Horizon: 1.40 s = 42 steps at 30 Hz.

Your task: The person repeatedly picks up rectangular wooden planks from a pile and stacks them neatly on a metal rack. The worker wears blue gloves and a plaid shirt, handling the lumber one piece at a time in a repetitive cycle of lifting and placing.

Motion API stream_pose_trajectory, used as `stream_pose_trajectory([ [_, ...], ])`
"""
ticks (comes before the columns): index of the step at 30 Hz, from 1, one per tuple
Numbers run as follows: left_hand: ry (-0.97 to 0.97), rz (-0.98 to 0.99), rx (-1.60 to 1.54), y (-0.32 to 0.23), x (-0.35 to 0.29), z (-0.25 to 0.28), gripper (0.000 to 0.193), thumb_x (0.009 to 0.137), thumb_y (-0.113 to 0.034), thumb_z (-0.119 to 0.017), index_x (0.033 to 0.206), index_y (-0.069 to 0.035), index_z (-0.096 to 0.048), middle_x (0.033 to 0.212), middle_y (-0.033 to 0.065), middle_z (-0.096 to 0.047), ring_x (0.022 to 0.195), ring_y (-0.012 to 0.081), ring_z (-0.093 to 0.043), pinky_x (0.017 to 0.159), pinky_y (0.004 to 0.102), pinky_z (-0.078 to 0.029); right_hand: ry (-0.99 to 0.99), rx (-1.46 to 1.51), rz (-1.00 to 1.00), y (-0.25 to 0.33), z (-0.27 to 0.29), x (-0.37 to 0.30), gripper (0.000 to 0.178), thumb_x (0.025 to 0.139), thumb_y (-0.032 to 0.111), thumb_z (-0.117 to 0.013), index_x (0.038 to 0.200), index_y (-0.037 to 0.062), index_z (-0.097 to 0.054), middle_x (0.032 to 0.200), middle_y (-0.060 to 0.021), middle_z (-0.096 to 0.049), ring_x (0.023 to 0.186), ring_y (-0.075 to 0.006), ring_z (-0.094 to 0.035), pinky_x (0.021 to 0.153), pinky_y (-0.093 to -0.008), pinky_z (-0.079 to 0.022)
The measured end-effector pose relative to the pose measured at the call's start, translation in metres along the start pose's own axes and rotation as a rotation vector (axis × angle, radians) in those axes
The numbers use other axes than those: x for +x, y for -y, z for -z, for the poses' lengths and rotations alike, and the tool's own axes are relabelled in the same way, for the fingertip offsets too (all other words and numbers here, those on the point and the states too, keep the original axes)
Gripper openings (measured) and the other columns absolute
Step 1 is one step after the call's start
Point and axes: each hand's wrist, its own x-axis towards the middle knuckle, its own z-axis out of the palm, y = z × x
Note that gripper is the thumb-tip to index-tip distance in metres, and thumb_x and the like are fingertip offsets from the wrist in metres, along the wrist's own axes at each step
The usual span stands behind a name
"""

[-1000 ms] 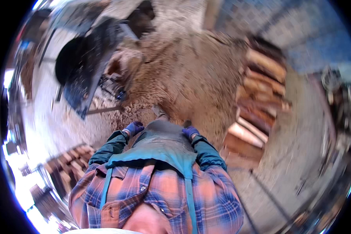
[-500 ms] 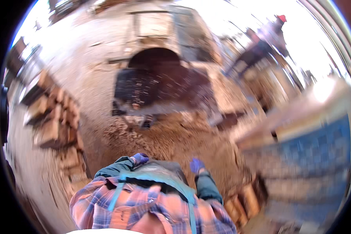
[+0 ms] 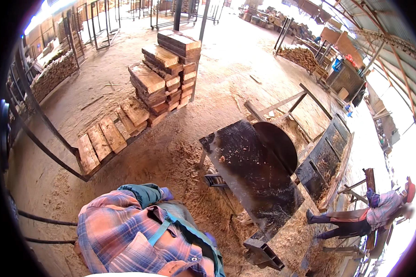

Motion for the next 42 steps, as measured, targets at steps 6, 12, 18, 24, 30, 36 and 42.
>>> stream_pose_trajectory([
  [6,-0.082,-0.084,-0.825,-0.046,0.029,-0.059,0.033,0.078,-0.031,-0.062,0.101,-0.009,-0.068,0.097,0.0100,-0.068,0.091,0.0239,-0.063,0.083,0.0389,-0.046,-0.009,0.050,0.038,0.012,0.033,-0.012,0.027,0.090,0.041,-0.047,0.079,0.0165,-0.052,0.072,-0.0019,-0.054,0.059,-0.0173,-0.053,0.048,-0.0330,-0.037],
  [12,-0.107,-0.016,-0.790,-0.076,0.020,0.021,0.033,0.077,-0.033,-0.062,0.098,-0.009,-0.069,0.090,0.0056,-0.068,0.081,0.0205,-0.062,0.076,0.0373,-0.048,-0.207,0.257,0.098,-0.011,0.084,-0.034,0.029,0.090,0.041,-0.047,0.073,0.0168,-0.050,0.065,-0.0011,-0.051,0.054,-0.0167,-0.051,0.044,-0.0330,-0.034],
  [18,-0.186,-0.057,-0.981,-0.027,0.016,0.047,0.026,0.075,-0.032,-0.061,0.075,-0.007,-0.068,0.067,0.0073,-0.064,0.056,0.0201,-0.060,0.053,0.0356,-0.047,-0.408,0.489,0.190,-0.039,0.122,-0.066,0.033,0.091,0.040,-0.046,0.067,0.0170,-0.047,0.059,-0.0004,-0.048,0.048,-0.0161,-0.048,0.040,-0.0331,-0.031],
  [24,-0.052,0.132,-0.831,0.006,0.028,0.040,0.024,0.079,-0.027,-0.057,0.070,-0.006,-0.066,0.060,0.0068,-0.060,0.050,0.0187,-0.054,0.046,0.0335,-0.042,-0.754,0.672,0.442,-0.003,0.231,-0.105,0.037,0.091,0.039,-0.046,0.061,0.0173,-0.045,0.052,0.0004,-0.044,0.043,-0.0155,-0.046,0.036,-0.0332,-0.028],
  [30,-0.010,-0.053,-0.473,-0.013,0.007,0.049,0.027,0.081,-0.027,-0.053,0.094,-0.007,-0.067,0.091,0.0126,-0.067,0.079,0.0262,-0.065,0.070,0.0373,-0.052,-0.815,0.804,0.603,0.119,0.336,-0.177,0.043,0.093,0.039,-0.044,0.055,0.0180,-0.040,0.048,0.0015,-0.042,0.038,-0.0148,-0.042,0.033,-0.0331,-0.025],
  [36,-0.172,-0.293,-0.477,-0.038,0.045,0.031,0.030,0.084,-0.027,-0.056,0.101,-0.005,-0.066,0.100,0.0124,-0.066,0.090,0.0214,-0.064,0.081,0.0313,-0.049,-0.665,0.686,0.906,0.275,0.321,-0.181,0.026,0.093,0.037,-0.045,0.090,0.0150,-0.058,0.076,-0.0038,-0.060,0.064,-0.0169,-0.054,0.052,-0.0318,-0.041],
  [42,-0.294,-0.316,-0.929,-0.101,0.035,0.036,0.029,0.085,-0.023,-0.065,0.101,0.001,-0.066,0.093,0.0082,-0.068,0.083,0.0151,-0.061,0.077,0.0290,-0.049,-0.898,-0.356,1.034,0.363,0.277,-0.116,0.031,0.090,0.036,-0.050,0.099,0.0106,-0.066,0.080,-0.0082,-0.064,0.071,-0.0210,-0.059,0.062,-0.0357,-0.046],
])
